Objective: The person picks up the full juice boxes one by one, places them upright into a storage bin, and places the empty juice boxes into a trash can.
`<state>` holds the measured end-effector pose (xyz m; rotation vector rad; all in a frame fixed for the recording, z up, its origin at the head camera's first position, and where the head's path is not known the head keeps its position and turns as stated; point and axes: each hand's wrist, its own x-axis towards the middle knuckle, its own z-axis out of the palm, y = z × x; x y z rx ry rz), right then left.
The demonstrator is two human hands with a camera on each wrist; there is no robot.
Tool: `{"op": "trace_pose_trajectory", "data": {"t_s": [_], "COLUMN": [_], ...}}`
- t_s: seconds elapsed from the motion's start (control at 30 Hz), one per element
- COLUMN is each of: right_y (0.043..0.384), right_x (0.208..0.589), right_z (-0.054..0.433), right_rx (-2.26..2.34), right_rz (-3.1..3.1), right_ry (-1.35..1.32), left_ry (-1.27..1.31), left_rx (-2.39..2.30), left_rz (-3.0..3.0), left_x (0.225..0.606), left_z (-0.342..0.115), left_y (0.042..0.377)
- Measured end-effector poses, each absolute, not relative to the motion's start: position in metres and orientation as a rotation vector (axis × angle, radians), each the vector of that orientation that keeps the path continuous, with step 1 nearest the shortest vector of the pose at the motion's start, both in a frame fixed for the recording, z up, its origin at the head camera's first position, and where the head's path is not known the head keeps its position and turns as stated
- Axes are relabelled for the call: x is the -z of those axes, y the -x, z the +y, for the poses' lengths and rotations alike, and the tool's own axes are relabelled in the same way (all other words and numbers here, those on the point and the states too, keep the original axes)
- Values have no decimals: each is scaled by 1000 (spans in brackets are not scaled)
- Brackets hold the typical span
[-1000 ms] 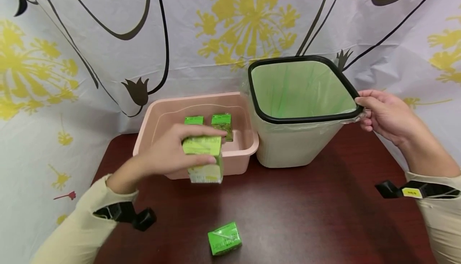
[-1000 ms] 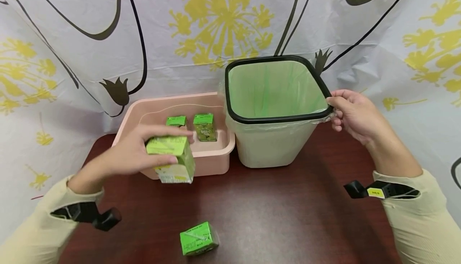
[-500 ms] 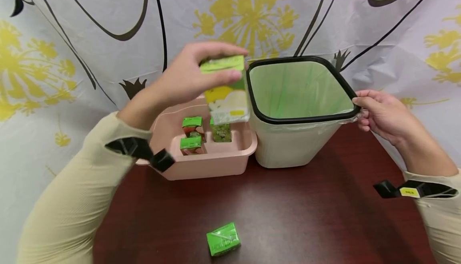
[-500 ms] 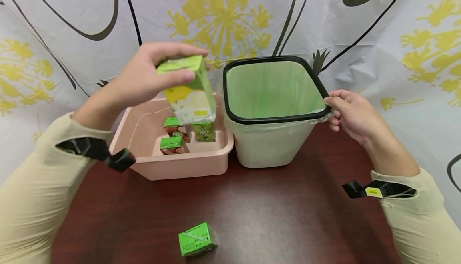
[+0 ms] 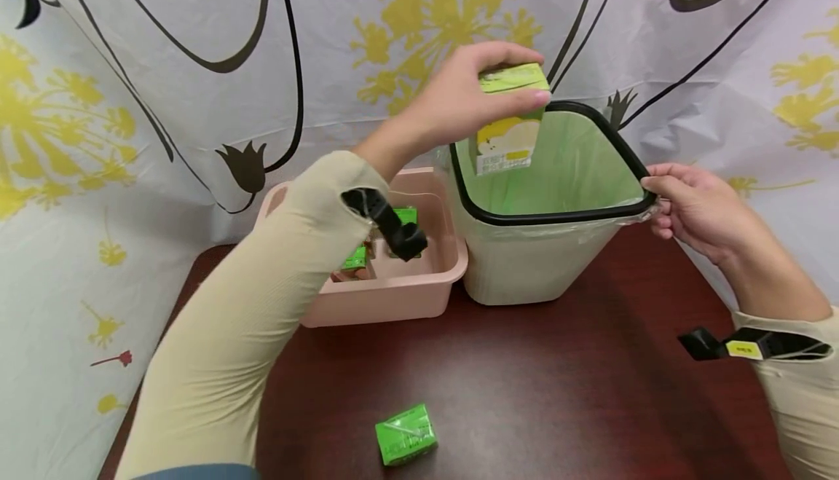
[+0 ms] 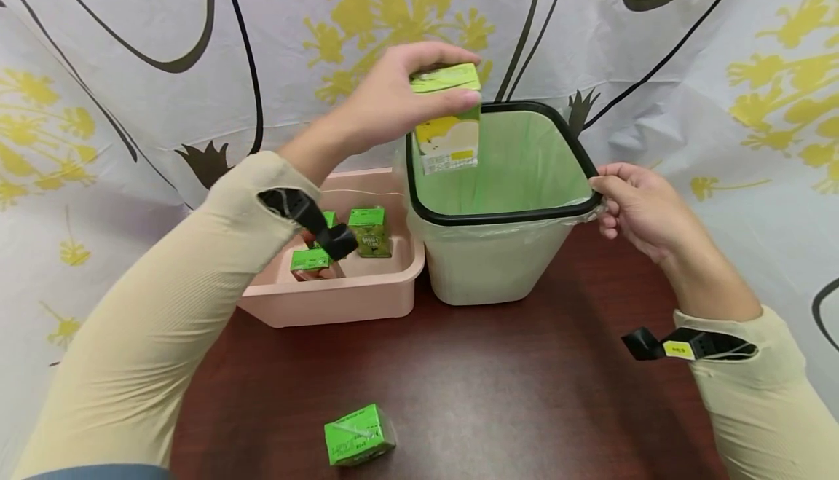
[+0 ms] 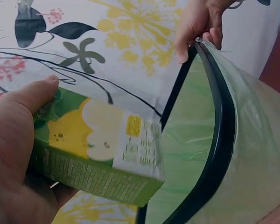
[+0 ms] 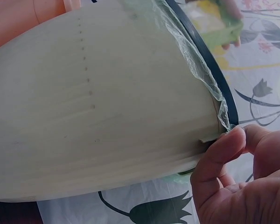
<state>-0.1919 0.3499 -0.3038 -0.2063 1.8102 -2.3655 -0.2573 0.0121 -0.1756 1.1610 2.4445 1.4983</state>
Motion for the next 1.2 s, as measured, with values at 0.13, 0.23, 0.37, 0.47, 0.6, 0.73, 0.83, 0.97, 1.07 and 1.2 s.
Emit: {"op": "trace_pose_trajectory", "data": {"t_s": [0.13,0.23,0.37,0.47,0.6,0.73,0.83,0.97,1.07,1.2], "right_y": [192,193,194,196,197,197,197,198,198,199], "right_x": [304,304,304,303,303,303,303,303,303,303], "right_z": [349,348,348,348,349,350,349,350,350,350], "right_rx": [2367,2371,2374,2375,2372,2370,2371,2372,2373,2378], "right_rz": [1802,1796,1789,1792,1809,1810,1810,1808,1802,1793], "right_ry": [215,218,221,219,204,196,198,204,208,206], "left_ry": [-1131,-1137,-1121,-1120,-1124,-1143,-1168,-1220,-1297,-1421], "left_rx": [-1475,-1451,-1428,-1391,-1285,-1166,-1128,-1079,-1031,-988], "left_rz": [2441,2440,2442,2470,2552,2631,2644,2638,2632,2619], "left_x": [180,184,188,191,195,197,197,195,194,196], "left_z": [28,35,40,45,50,52,51,45,37,18], "left_y": [264,268,270,272,276,277,275,267,258,242]}}
